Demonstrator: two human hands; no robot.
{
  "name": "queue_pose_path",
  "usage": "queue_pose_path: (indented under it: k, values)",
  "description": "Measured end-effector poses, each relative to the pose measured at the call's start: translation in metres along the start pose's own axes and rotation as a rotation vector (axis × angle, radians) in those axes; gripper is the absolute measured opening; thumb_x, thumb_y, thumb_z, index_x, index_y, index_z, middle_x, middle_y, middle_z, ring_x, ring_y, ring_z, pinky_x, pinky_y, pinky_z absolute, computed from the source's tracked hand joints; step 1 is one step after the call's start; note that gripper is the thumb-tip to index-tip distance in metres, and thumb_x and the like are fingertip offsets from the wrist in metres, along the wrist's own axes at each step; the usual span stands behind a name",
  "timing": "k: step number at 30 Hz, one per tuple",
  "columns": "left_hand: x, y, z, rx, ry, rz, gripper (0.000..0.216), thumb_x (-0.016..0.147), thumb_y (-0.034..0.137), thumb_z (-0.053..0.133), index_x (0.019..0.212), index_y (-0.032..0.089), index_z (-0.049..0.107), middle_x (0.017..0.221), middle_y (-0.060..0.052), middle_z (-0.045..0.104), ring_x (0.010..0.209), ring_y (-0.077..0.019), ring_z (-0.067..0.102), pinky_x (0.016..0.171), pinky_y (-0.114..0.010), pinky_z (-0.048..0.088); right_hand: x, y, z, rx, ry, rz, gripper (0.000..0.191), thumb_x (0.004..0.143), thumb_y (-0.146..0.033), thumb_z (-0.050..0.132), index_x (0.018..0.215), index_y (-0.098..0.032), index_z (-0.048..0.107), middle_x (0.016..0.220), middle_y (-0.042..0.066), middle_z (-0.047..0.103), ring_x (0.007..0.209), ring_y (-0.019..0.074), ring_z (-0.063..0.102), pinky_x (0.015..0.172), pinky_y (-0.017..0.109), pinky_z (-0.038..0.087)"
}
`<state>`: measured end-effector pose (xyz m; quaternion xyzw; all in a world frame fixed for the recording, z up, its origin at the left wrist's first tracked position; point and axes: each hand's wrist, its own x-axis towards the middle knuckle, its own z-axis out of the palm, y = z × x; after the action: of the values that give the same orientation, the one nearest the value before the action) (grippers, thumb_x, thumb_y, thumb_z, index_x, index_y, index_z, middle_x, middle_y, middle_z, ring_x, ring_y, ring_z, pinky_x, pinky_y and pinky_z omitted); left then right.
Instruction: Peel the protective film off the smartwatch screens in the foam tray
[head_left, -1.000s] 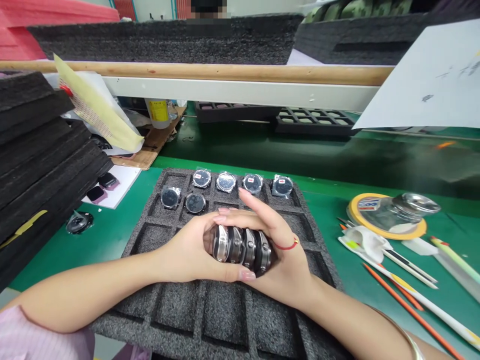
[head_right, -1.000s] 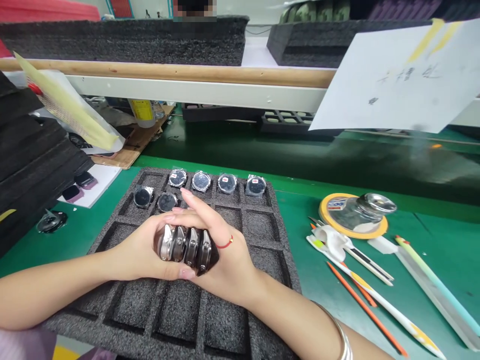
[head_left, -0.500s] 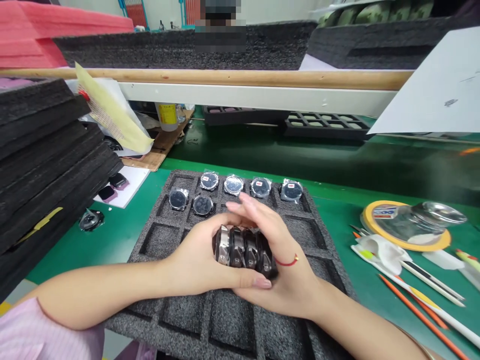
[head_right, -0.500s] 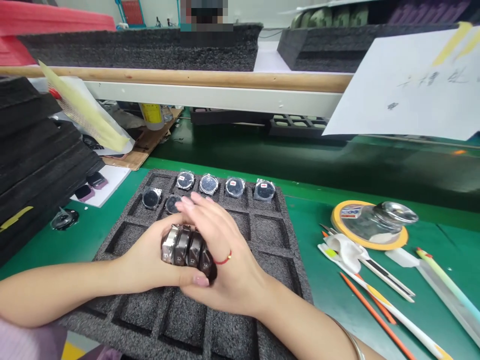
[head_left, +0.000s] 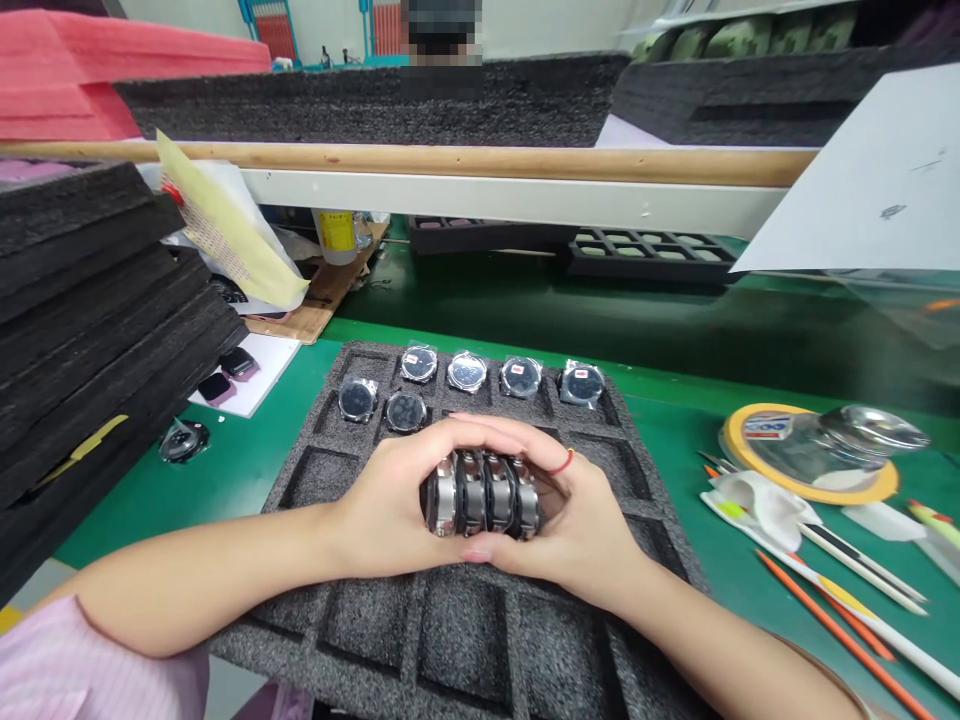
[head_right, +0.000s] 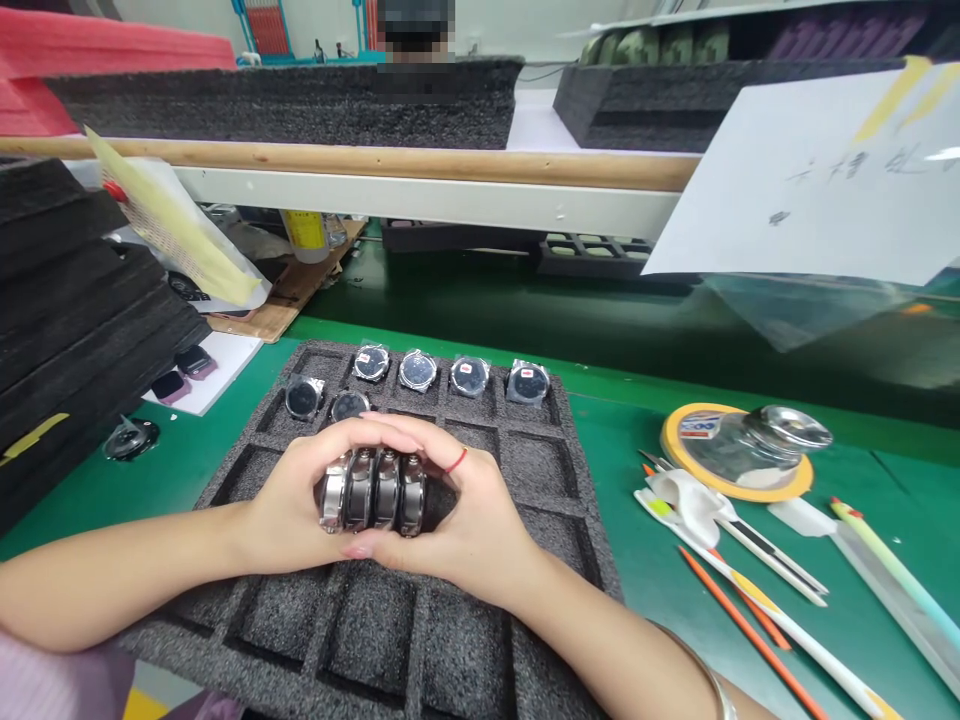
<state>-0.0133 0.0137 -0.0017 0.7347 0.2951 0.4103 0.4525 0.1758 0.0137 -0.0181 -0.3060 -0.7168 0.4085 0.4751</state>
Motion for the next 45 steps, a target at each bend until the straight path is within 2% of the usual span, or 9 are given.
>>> queue_pose_path:
  k: [7, 14, 18, 23, 26, 29, 32, 39, 45]
  values:
    - [0.009, -0.006, 0.002, -0.153, -0.045, 0.217, 0.058, 0.072, 0.026, 0.088, 0.123, 0.024, 0.063, 0.122, -0.005, 0.07, 0.11, -0.0225, 0.068, 0.101, -0.034, 0.052, 0.0, 0.002, -0.001, 0.009, 0.001, 0.011, 0.071, 0.063, -0.03, 0.091, 0.128, -0.023, 0.063, 0.129, 0.009, 0.071, 0.118, 0.027, 0.069, 0.104, 0.039, 0.055]
    - [0.006, -0.009, 0.0, -0.092, -0.04, 0.146, 0.058, 0.072, 0.029, 0.088, 0.123, 0.022, 0.062, 0.124, -0.006, 0.07, 0.114, -0.0229, 0.067, 0.102, -0.032, 0.051, -0.001, 0.0, 0.001, 0.035, -0.009, 0.062, 0.072, 0.065, -0.03, 0.09, 0.13, -0.024, 0.06, 0.131, 0.008, 0.07, 0.12, 0.0273, 0.068, 0.104, 0.039, 0.056]
    - [0.004, -0.005, 0.002, -0.019, -0.024, 0.088, 0.058, 0.071, 0.031, 0.088, 0.122, 0.02, 0.062, 0.122, -0.006, 0.07, 0.113, -0.0212, 0.068, 0.102, -0.03, 0.051, -0.001, -0.001, 0.0, 0.203, -0.021, 0.127, 0.089, 0.068, -0.056, 0.085, 0.144, -0.031, 0.047, 0.142, 0.007, 0.062, 0.132, 0.0264, 0.058, 0.107, 0.039, 0.053]
    - [0.002, 0.0, 0.004, 0.137, -0.025, 0.137, 0.056, 0.075, 0.033, 0.086, 0.121, 0.018, 0.06, 0.12, -0.007, 0.071, 0.113, -0.0202, 0.068, 0.105, -0.03, 0.049, -0.004, 0.01, -0.003, 0.417, -0.055, 0.333, 0.078, 0.085, -0.076, 0.052, 0.148, -0.03, 0.043, 0.141, 0.008, 0.062, 0.133, 0.0275, 0.057, 0.113, 0.046, 0.046]
    - [0.002, 0.0, 0.003, 0.149, -0.033, 0.144, 0.055, 0.076, 0.031, 0.084, 0.123, 0.019, 0.058, 0.123, -0.006, 0.071, 0.112, -0.0199, 0.068, 0.103, -0.029, 0.051, -0.004, 0.009, -0.001, 0.392, -0.093, 0.444, 0.088, 0.076, -0.079, 0.063, 0.145, -0.027, 0.047, 0.143, 0.011, 0.06, 0.129, 0.0317, 0.06, 0.107, 0.048, 0.051]
    - [0.003, -0.002, 0.003, 0.14, -0.06, 0.162, 0.05, 0.079, 0.024, 0.078, 0.124, 0.02, 0.057, 0.127, -0.006, 0.069, 0.115, -0.0214, 0.067, 0.104, -0.032, 0.05, -0.001, 0.001, 0.003, 0.351, -0.111, 0.437, 0.105, 0.062, -0.07, 0.082, 0.148, -0.024, 0.043, 0.127, 0.013, 0.07, 0.114, 0.0321, 0.07, 0.097, 0.046, 0.059]
    - [0.004, -0.006, 0.003, 0.097, -0.093, 0.21, 0.05, 0.084, 0.032, 0.075, 0.128, 0.021, 0.054, 0.132, -0.009, 0.066, 0.12, -0.0245, 0.064, 0.106, -0.037, 0.047, 0.002, -0.008, 0.006, 0.337, -0.108, 0.417, 0.114, 0.061, -0.061, 0.088, 0.153, -0.025, 0.033, 0.109, 0.01, 0.076, 0.097, 0.0296, 0.076, 0.086, 0.043, 0.064]
    - [0.006, -0.015, 0.005, 0.112, -0.078, 0.354, 0.066, 0.088, 0.045, 0.071, 0.143, 0.023, 0.043, 0.131, -0.013, 0.061, 0.122, -0.0266, 0.059, 0.106, -0.039, 0.048, -0.001, -0.013, 0.012, 0.226, 0.022, 0.27, 0.105, 0.064, -0.043, 0.091, 0.151, -0.023, 0.035, 0.116, 0.009, 0.075, 0.111, 0.0269, 0.072, 0.094, 0.038, 0.062]
    - [0.002, -0.021, 0.007, 0.216, -0.026, 0.432, 0.072, 0.094, 0.034, 0.061, 0.156, 0.024, 0.024, 0.15, -0.017, 0.039, 0.143, -0.0308, 0.035, 0.118, -0.049, 0.037, -0.002, -0.017, 0.012, 0.058, 0.06, 0.134, 0.099, 0.069, -0.016, 0.084, 0.153, -0.03, 0.032, 0.095, -0.002, 0.077, 0.086, 0.0196, 0.076, 0.08, 0.031, 0.065]
